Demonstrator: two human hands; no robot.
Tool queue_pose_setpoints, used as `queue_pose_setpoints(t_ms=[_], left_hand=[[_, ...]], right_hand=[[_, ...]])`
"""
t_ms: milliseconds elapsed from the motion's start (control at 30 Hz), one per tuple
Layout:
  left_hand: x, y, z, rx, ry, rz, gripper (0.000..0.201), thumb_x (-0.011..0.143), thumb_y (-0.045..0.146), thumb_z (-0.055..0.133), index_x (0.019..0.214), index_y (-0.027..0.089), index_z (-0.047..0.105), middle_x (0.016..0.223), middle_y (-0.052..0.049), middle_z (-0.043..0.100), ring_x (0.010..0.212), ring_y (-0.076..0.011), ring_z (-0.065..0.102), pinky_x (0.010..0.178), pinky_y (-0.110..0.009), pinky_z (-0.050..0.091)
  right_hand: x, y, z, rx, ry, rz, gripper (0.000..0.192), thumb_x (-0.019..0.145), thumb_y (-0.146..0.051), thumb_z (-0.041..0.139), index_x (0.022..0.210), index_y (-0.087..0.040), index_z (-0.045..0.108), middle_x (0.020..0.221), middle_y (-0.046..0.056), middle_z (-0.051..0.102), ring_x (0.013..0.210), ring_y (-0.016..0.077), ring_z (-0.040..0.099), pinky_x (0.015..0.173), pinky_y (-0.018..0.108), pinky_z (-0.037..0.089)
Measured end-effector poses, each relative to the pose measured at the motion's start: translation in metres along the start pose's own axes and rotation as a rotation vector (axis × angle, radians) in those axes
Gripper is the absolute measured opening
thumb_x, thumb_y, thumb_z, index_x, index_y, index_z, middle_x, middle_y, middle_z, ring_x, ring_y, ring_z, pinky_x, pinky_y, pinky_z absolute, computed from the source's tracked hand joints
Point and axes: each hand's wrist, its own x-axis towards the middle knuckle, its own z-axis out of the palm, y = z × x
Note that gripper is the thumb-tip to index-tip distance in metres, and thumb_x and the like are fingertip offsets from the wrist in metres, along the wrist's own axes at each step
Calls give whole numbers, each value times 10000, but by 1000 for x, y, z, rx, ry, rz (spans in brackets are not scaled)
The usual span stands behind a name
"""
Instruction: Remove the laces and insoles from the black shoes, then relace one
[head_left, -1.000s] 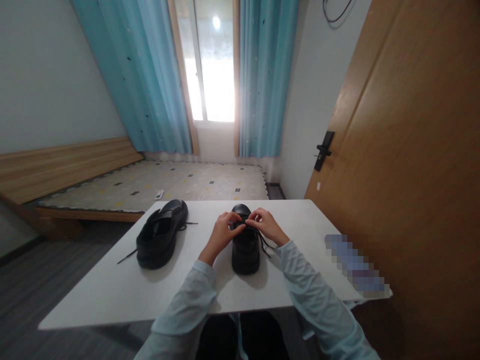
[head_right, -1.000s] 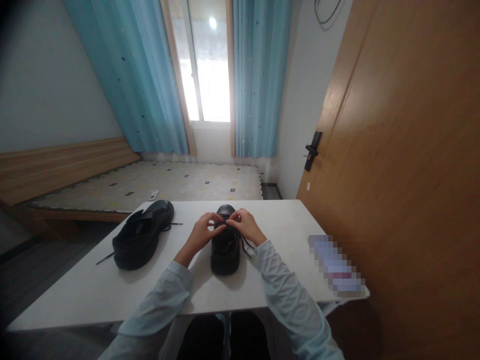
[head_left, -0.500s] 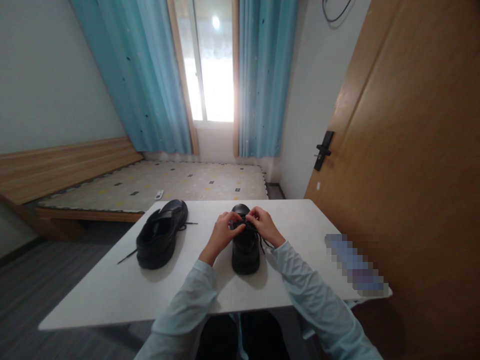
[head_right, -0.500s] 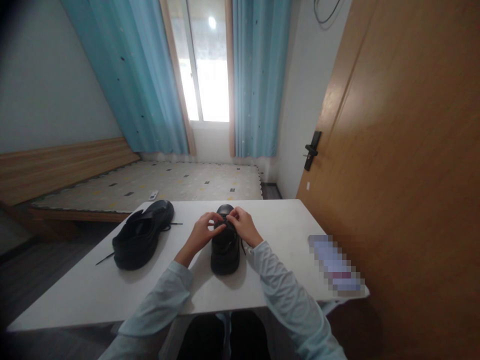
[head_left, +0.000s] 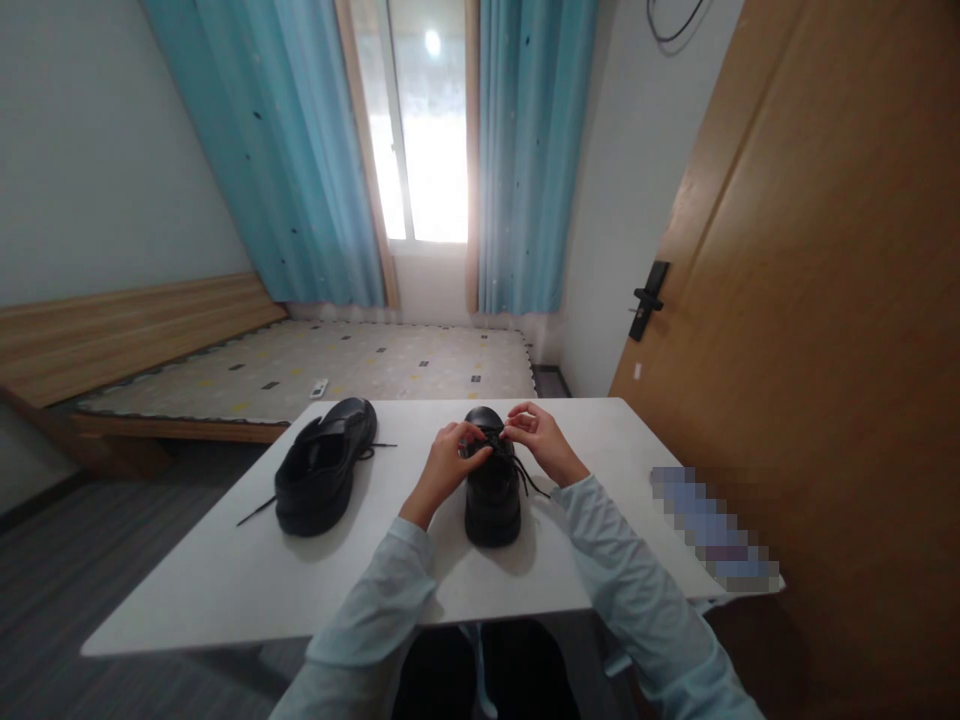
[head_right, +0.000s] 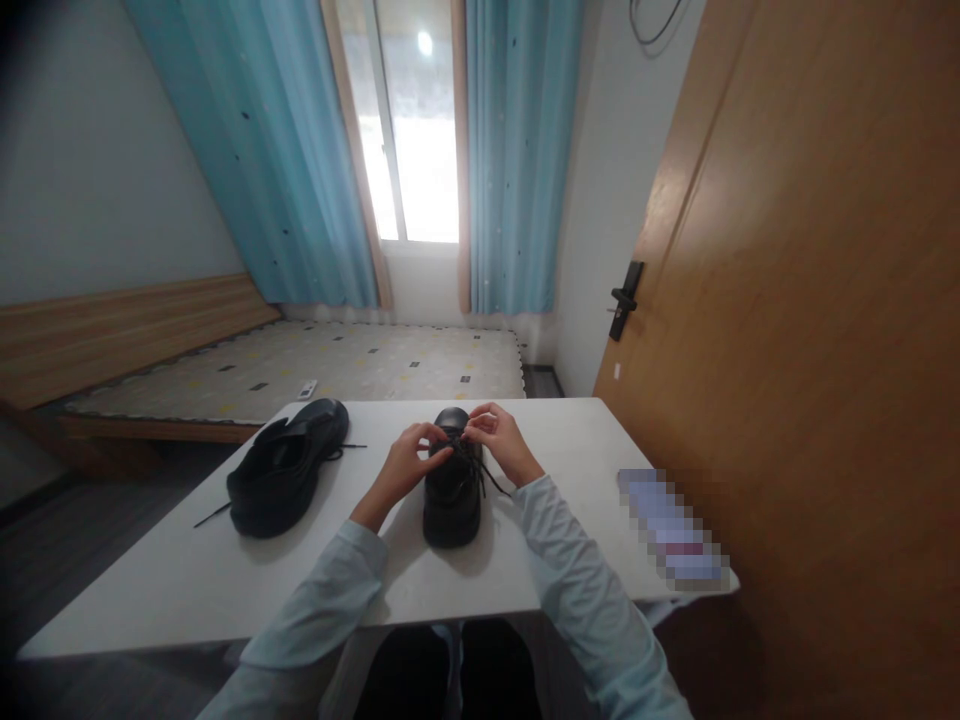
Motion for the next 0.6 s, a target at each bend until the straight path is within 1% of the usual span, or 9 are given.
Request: queue_pose_setpoints(t_ms=[200, 267, 400, 500, 600], left_hand=[[0, 1, 0, 20, 0, 1, 155, 721, 265, 668, 848, 195, 614, 854, -35, 571, 843, -182, 560, 744, -348, 526], [1, 1, 0, 29, -1, 0, 152, 720, 265, 669, 845, 197, 614, 846, -32, 568, 842, -182, 560, 743, -349, 524], [1, 2, 0, 36, 4, 3, 155, 718, 260, 673, 849, 201, 613, 847, -29, 568, 834, -179, 563, 745, -350, 522], [0, 3, -1, 38, 8, 2, 152, 720, 263, 674, 844, 201, 613, 838, -28, 565, 828, -179, 560, 744, -354, 522], [0, 4, -1, 35, 8, -2, 152, 719, 261, 676, 842, 201, 611, 840, -30, 567, 829, -180, 560, 743, -352, 522]], right_hand=[[1, 2, 4, 95, 16, 27, 346, 599, -323, 759, 817, -201, 520, 698, -33, 573, 649, 132, 606, 702, 313, 512], [1, 2, 5, 98, 20, 33, 355, 598, -340, 755, 820, -206, 513, 716, -31, 572, 627, 127, 593, 665, 303, 510], [2, 3, 4, 28, 15, -15, 331, 641, -365, 721, 838, -200, 512, 669, -38, 552, 541, 98, 518, 531, 243, 439], [3, 2, 1, -54, 22, -50, 324, 644, -362, 716, 836, -195, 515, 647, -40, 535, 537, 93, 484, 505, 227, 398], [4, 1, -2, -128, 30, -52, 307, 639, -359, 710, 813, -196, 517, 696, -29, 538, 521, 84, 464, 478, 221, 363]])
